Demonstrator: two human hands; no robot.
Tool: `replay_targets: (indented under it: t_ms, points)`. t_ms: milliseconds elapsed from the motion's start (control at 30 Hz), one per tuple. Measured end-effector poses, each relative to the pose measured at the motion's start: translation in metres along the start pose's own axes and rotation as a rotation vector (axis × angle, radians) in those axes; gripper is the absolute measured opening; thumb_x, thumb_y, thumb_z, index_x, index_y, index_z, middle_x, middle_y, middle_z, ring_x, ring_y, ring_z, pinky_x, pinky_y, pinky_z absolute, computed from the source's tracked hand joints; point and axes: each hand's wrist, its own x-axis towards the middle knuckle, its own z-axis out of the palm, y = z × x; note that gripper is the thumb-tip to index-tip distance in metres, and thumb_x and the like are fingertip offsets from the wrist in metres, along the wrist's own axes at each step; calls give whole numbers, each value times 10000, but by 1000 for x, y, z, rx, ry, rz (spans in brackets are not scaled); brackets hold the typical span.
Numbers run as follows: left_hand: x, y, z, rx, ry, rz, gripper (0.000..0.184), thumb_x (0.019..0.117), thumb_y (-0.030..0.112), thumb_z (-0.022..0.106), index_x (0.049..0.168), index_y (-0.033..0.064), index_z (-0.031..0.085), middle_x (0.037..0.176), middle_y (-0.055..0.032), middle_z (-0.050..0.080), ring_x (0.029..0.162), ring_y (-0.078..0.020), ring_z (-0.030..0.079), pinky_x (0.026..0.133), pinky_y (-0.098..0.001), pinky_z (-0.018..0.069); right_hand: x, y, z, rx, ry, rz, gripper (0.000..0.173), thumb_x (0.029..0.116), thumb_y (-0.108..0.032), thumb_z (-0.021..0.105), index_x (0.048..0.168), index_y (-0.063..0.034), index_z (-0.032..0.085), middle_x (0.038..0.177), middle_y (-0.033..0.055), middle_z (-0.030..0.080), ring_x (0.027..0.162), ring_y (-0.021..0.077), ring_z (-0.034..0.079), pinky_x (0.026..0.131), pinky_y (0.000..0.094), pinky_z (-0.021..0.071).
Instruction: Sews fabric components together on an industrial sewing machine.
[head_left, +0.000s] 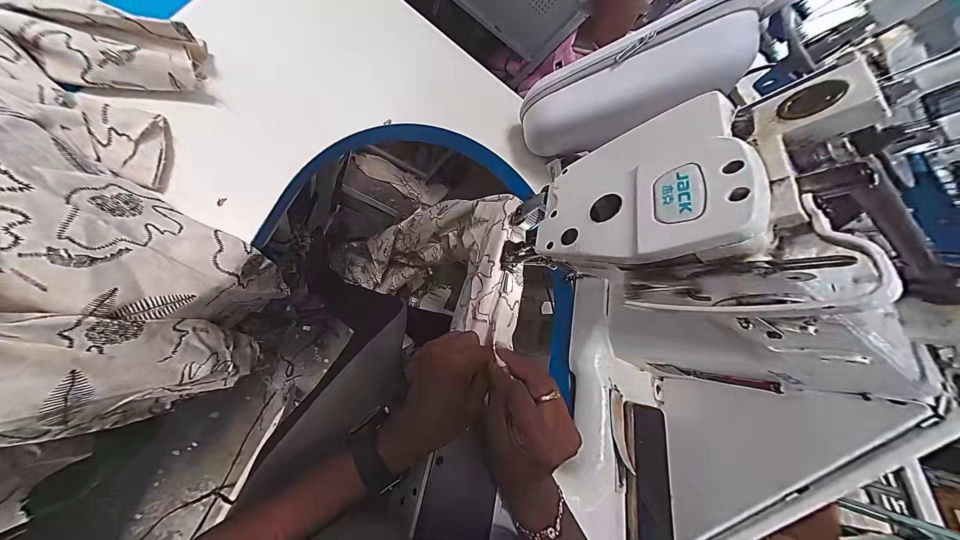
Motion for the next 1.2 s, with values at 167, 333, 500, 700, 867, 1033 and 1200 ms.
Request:
replay_targets:
  t_ms: [167, 333, 500, 700, 867, 1033, 1200]
  points:
    - [23, -14, 14, 176, 196, 202, 258, 925, 98, 601, 682, 33, 661, 596, -57, 534, 599, -184, 554, 597, -286, 457, 8, 3, 11, -27, 1, 39, 214, 941, -53, 579, 759, -27, 690, 1005, 155, 778, 956, 183, 747, 857, 220, 561]
    - [48, -16, 18, 363, 172, 182, 111, 872, 104, 672, 799, 71, 750, 906, -117, 713, 897, -281, 692, 750, -363, 571, 22, 9, 20, -123, -122, 116, 197, 942, -54, 529, 862, -9, 703, 1115, 165, 760, 1091, 284, 725, 945, 334, 562]
    - [47, -10, 1, 300, 48, 209, 148, 927, 44, 619, 949, 26, 765, 1060, -149, 747, 991, -300, 722, 845, -384, 591, 19, 10, 26, -86, -166, 90, 209, 938, -98, 496, 865, 2, 664, 1177, 231, 716, 1150, 352, 683, 986, 409, 528]
    - [113, -31, -43, -389, -252, -312, 474, 1119, 241, 298, 1470, 11, 518, 1391, -100, 625, 1250, -139, 596, 1080, -373, 461, 14, 0, 26, -92, -234, 53, 260, 903, -88, 498, 948, 3, 737, 1192, 218, 722, 1120, 346, 701, 934, 394, 555]
    - [204, -71, 13, -730, -237, -583, 392, 1112, 313, 408, 1165, -11, 622, 943, -78, 627, 799, -110, 579, 749, -300, 506, 18, 2, 32, -119, -171, 32, 243, 873, -87, 511, 825, -23, 740, 1140, 191, 746, 1075, 317, 717, 903, 345, 562]
    - [213, -92, 39, -559, -173, -695, 253, 1037, 134, 542, 1187, -63, 597, 1023, -143, 612, 865, -163, 562, 796, -347, 493, 17, 4, 33, -134, -145, 16, 241, 873, -99, 508, 825, -38, 736, 1134, 173, 752, 1049, 296, 729, 855, 329, 571]
    - [147, -85, 26, -570, 206, -663, 192, 1009, 100, 625, 1053, -83, 662, 963, -177, 676, 882, -209, 638, 854, -403, 535, 10, -1, 5, 163, -117, 253, 222, 906, -47, 601, 1003, 112, 721, 1089, 169, 765, 957, 240, 761, 792, 384, 613]
